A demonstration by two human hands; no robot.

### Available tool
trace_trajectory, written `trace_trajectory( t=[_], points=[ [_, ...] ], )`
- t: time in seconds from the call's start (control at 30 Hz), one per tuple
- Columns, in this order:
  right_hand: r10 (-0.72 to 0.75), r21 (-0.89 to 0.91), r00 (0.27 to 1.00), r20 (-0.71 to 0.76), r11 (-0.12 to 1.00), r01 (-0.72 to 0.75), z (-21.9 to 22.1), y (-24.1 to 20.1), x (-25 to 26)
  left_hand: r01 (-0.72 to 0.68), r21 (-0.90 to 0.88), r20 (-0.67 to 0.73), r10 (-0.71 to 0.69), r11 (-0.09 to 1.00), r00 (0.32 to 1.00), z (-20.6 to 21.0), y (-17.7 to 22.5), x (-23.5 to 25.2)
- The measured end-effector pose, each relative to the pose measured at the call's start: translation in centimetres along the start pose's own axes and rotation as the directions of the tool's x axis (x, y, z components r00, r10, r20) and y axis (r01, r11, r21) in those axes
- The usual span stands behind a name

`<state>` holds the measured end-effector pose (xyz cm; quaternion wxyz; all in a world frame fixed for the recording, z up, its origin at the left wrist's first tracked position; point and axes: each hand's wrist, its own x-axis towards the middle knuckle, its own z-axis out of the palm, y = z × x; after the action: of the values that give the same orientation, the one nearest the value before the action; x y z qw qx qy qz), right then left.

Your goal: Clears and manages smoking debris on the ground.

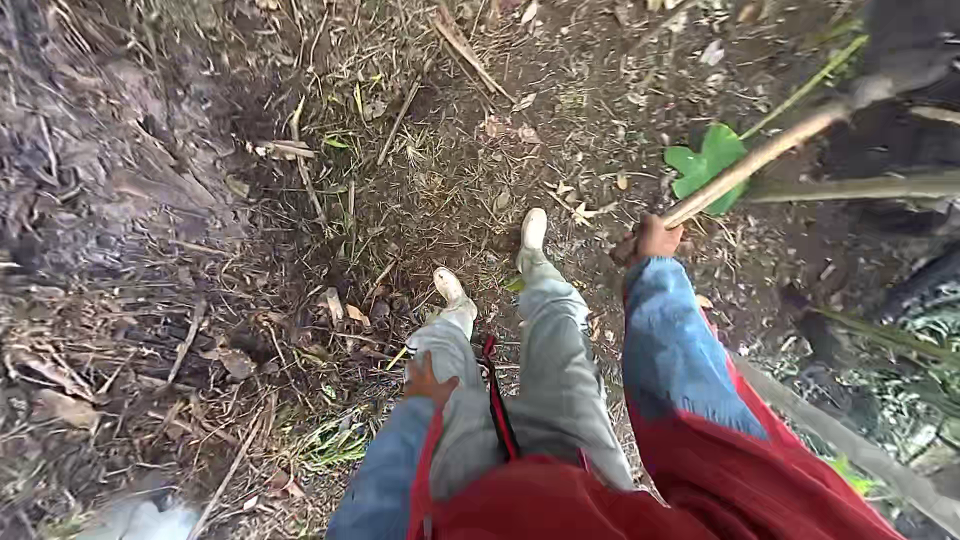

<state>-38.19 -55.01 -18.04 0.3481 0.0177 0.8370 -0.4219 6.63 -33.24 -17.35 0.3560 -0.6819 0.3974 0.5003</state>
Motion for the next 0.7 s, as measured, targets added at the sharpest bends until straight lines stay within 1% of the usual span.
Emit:
trace_trajectory(
  t=[0.03,0.07,0.1,0.13,0.17,0.2,0.23,0.27,0.3,0.37,0.4,0.43,0.47,0.53,0.6,0.67,0.7],
  points=[
    [0.017,0.009,1.000,-0.014,1.000,-0.017,3.7,1.0,2.0,0.052,-0.032,-0.021,-0.053,0.998,0.998,0.5,0.1,1.0],
    [0.065,-0.048,0.998,-0.021,0.997,-0.066,6.5,3.1,2.9,0.095,-0.053,-0.023,-0.097,0.994,0.995,0.9,0.2,1.4],
    [0.122,-0.172,0.993,0.001,0.978,-0.120,8.6,5.9,2.8,0.125,-0.057,-0.006,-0.126,0.990,0.992,1.1,0.7,1.8],
    [0.181,-0.333,0.982,0.058,0.931,-0.151,10.7,9.4,2.6,0.142,-0.056,0.010,-0.141,0.988,0.990,0.9,1.6,3.0],
    [0.269,-0.518,0.951,0.154,0.841,-0.154,11.9,14.1,2.0,0.151,-0.053,0.021,-0.150,0.987,0.988,0.9,2.2,4.1],
    [0.400,-0.716,0.883,0.246,0.689,-0.112,11.4,18.9,0.2,0.172,-0.050,0.044,-0.170,0.984,0.985,1.1,2.5,4.2],
    [0.542,-0.844,0.788,0.292,0.533,-0.054,10.0,22.8,-2.4,0.192,-0.040,0.063,-0.189,0.981,0.980,1.2,3.0,3.9],
    [0.642,-0.898,0.707,0.298,0.439,-0.019,8.7,25.9,-4.9,0.209,-0.035,0.075,-0.206,0.977,0.976,0.9,3.5,3.8],
    [0.689,-0.920,0.669,0.280,0.392,-0.018,7.8,27.5,-7.2,0.222,-0.030,0.080,-0.219,0.974,0.972,0.7,4.0,3.9],
    [0.724,-0.934,0.650,0.233,0.353,-0.058,6.9,27.6,-9.7,0.216,-0.043,0.072,-0.213,0.975,0.974,0.7,4.4,4.4],
    [0.729,-0.931,0.649,0.220,0.356,-0.084,6.0,26.8,-10.1,0.208,-0.047,0.073,-0.204,0.977,0.976,0.8,4.3,4.1],
    [0.719,-0.927,0.663,0.211,0.363,-0.099,5.3,25.8,-9.7,0.205,-0.046,0.080,-0.201,0.978,0.976,0.8,4.3,3.8],
    [0.688,-0.911,0.693,0.218,0.398,-0.109,5.4,24.6,-8.5,0.204,-0.052,0.079,-0.199,0.978,0.977,0.7,4.5,4.0],
    [0.557,-0.812,0.795,0.241,0.564,-0.149,7.2,22.2,-5.2,0.203,-0.062,0.065,-0.199,0.977,0.978,0.2,4.6,4.7],
    [0.423,-0.629,0.886,0.188,0.745,-0.222,9.9,19.9,-1.9,0.213,-0.054,0.084,-0.208,0.976,0.974,0.1,4.2,4.7],
    [0.351,-0.413,0.932,0.085,0.864,-0.288,12.9,19.2,1.6,0.214,-0.026,0.110,-0.210,0.976,0.972,-0.1,4.0,5.1],
    [0.319,-0.323,0.947,0.050,0.902,-0.287,14.2,20.0,3.2,0.215,-0.006,0.116,-0.213,0.977,0.970,-0.2,4.0,5.7]
  ],
)
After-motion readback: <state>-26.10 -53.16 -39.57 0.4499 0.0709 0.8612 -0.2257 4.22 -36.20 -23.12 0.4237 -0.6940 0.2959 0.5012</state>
